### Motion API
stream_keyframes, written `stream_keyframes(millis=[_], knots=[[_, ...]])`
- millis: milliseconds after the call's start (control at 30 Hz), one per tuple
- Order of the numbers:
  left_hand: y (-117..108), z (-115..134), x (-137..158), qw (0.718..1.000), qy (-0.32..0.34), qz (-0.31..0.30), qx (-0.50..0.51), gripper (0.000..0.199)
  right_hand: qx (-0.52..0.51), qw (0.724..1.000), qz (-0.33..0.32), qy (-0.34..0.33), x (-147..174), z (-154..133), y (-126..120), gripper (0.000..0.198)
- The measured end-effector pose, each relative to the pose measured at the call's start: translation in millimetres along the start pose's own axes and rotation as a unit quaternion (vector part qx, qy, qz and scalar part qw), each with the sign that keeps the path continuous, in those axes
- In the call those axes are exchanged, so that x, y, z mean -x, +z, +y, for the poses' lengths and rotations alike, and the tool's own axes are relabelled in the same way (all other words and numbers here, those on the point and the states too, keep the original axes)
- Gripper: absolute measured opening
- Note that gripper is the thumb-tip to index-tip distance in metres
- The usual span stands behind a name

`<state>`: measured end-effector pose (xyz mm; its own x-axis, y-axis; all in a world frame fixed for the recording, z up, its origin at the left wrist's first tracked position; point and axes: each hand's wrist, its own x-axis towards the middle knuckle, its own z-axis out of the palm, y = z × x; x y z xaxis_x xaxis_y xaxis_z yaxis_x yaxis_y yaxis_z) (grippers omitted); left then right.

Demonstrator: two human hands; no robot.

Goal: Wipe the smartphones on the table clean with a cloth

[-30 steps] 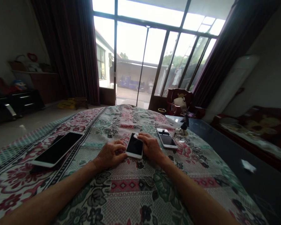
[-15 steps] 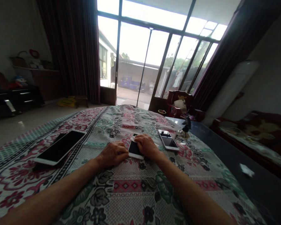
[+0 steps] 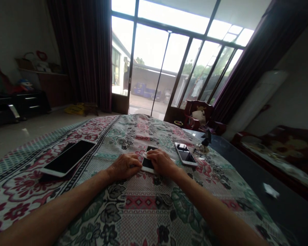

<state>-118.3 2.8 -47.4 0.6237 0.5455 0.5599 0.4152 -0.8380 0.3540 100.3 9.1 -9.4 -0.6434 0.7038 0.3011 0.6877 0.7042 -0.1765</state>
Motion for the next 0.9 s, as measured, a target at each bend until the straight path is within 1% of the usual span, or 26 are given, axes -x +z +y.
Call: stream_keyframes(millis=[133, 233, 333, 467, 567, 733, 900], knots=[[1, -2, 1, 1.0, 0.004, 0.004, -0.009, 0.021, -0.038, 0.999, -0.003, -0.035, 31, -18, -5, 0.032], [1, -3, 1, 1.0, 0.009, -0.001, -0.018, 0.021, -0.049, 0.998, 0.0, -0.036, 40, -18, -5, 0.033], [1, -2, 0, 1.0, 0.013, -0.003, -0.016, 0.022, -0.041, 0.999, 0.016, -0.018, 30, -5, -2, 0.033], [-1, 0, -1, 1.0, 0.008, -0.004, -0.012, 0.024, -0.006, 0.999, 0.024, 0.024, 1, 21, 4, 0.033], [-2, 2, -2, 1.0, 0.006, -0.009, -0.02, 0.025, 0.022, 0.998, 0.027, 0.05, -18, 33, 9, 0.031], [-2, 2, -2, 1.0, 0.008, -0.004, -0.026, 0.026, 0.049, 0.995, 0.026, 0.081, -32, 36, 14, 0.035], [2, -3, 1, 0.999, 0.032, 0.021, -0.024, 0.023, 0.061, 0.996, -0.01, 0.063, -27, 27, 7, 0.044]])
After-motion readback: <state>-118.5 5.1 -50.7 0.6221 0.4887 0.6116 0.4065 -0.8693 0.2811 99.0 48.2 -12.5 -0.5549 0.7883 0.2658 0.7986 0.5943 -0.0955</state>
